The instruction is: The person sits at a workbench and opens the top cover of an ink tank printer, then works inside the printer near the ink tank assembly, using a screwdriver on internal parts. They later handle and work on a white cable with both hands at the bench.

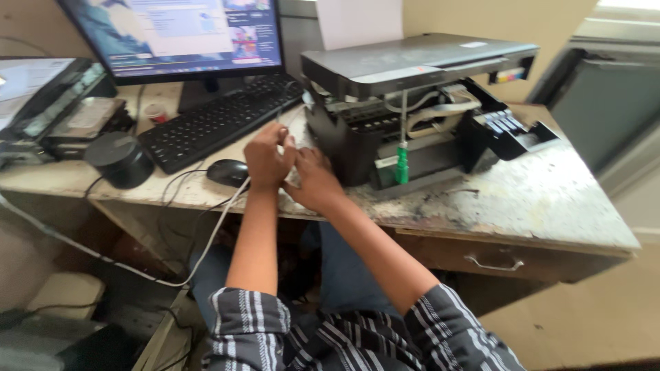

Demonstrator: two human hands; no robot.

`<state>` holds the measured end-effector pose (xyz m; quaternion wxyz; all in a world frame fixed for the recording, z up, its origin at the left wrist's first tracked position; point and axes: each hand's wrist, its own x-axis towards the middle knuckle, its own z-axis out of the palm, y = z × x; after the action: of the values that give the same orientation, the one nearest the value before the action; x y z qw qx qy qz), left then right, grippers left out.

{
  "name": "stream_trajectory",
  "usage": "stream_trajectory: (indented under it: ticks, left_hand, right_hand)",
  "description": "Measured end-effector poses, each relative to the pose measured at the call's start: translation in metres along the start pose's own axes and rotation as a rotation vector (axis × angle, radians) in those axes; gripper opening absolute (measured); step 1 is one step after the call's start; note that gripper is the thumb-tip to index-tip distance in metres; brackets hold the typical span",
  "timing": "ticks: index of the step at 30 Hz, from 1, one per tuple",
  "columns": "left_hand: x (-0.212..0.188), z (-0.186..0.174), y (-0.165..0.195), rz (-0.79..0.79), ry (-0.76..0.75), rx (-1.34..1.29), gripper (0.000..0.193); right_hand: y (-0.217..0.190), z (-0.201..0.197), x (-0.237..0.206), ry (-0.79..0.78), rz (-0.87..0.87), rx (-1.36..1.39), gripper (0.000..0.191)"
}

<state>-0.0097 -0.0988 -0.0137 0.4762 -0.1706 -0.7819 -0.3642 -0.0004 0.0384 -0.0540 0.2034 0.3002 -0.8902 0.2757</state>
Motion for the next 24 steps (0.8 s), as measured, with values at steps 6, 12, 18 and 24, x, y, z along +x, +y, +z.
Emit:
stream_trajectory:
  ticks: [6, 12, 18, 24]
  left_hand:
    - [-0.002, -0.004, 0.01, 0.051, 0.004, 0.006, 0.022]
    - [-0.003, -0.005, 0.011, 0.063, -0.014, -0.009, 0.038]
    - [-0.004, 0.0, 0.007, 0.082, 0.001, -0.034, 0.041]
    - [-0.007, 0.001, 0.005, 0.073, 0.0, -0.039, 0.045]
  right_hand:
    - [-0.004, -0.007, -0.005, 0.058, -0.044, 0.041, 0.073]
    - [-0.008, -0.013, -0.008, 0.084, -0.062, 0.058, 0.067]
    - [-0.01, -0.015, -0.009, 0.092, -0.065, 0.065, 0.059]
    - [-0.014, -0.02, -0.01, 0.028, -0.021, 0.05, 0.051]
